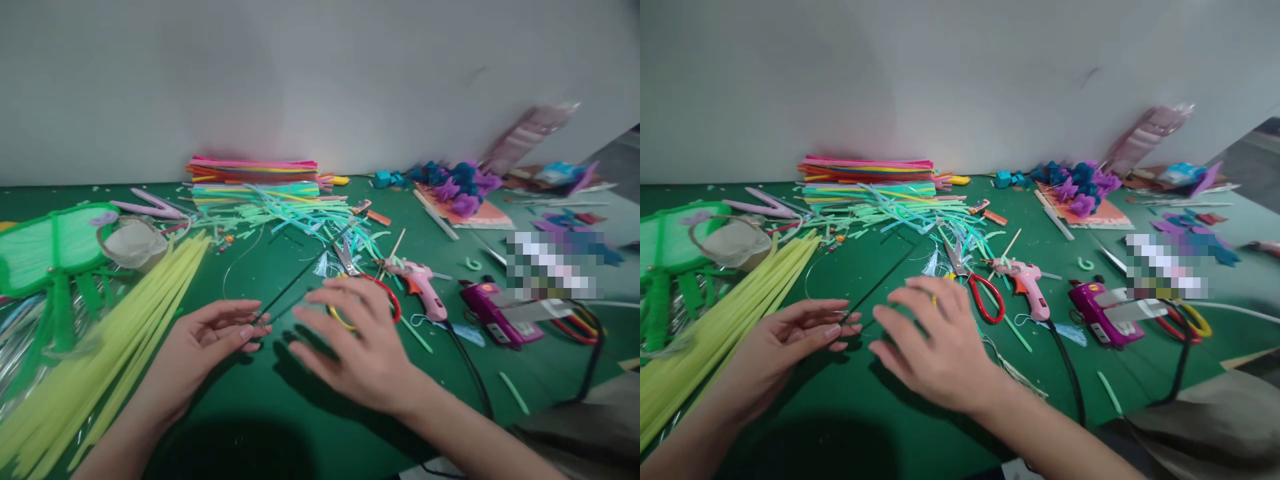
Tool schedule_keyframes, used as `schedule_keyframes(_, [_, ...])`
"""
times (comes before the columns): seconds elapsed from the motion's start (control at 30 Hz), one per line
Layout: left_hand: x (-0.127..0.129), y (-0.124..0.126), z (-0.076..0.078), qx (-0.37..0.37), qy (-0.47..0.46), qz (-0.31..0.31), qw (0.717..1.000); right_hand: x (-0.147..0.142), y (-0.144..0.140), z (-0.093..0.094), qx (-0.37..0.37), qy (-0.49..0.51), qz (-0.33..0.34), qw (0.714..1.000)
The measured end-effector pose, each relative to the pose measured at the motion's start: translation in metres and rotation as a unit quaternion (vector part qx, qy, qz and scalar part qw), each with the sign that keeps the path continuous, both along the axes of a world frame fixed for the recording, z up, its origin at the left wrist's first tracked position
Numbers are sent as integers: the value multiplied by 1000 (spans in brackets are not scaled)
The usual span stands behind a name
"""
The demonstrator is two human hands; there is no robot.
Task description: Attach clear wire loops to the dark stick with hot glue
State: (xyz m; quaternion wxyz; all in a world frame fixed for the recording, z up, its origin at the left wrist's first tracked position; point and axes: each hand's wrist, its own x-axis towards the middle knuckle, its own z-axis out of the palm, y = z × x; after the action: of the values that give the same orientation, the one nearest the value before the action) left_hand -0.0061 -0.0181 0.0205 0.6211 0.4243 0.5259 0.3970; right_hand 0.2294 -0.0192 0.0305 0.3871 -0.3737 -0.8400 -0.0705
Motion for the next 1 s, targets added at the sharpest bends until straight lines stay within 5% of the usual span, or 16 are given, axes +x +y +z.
schedule_keyframes(0.2, [1,-2,3,-3,-16,15,1000,-14,-5,-32,47,-94,31,994])
schedule_keyframes(0.5, [1,-1,0,-6,-44,13,999,-10,-4,-25,43,-48,108,992])
schedule_keyframes(1.0, [2,-2,-3,-1,-51,15,999,-12,-4,-27,43,-75,73,994])
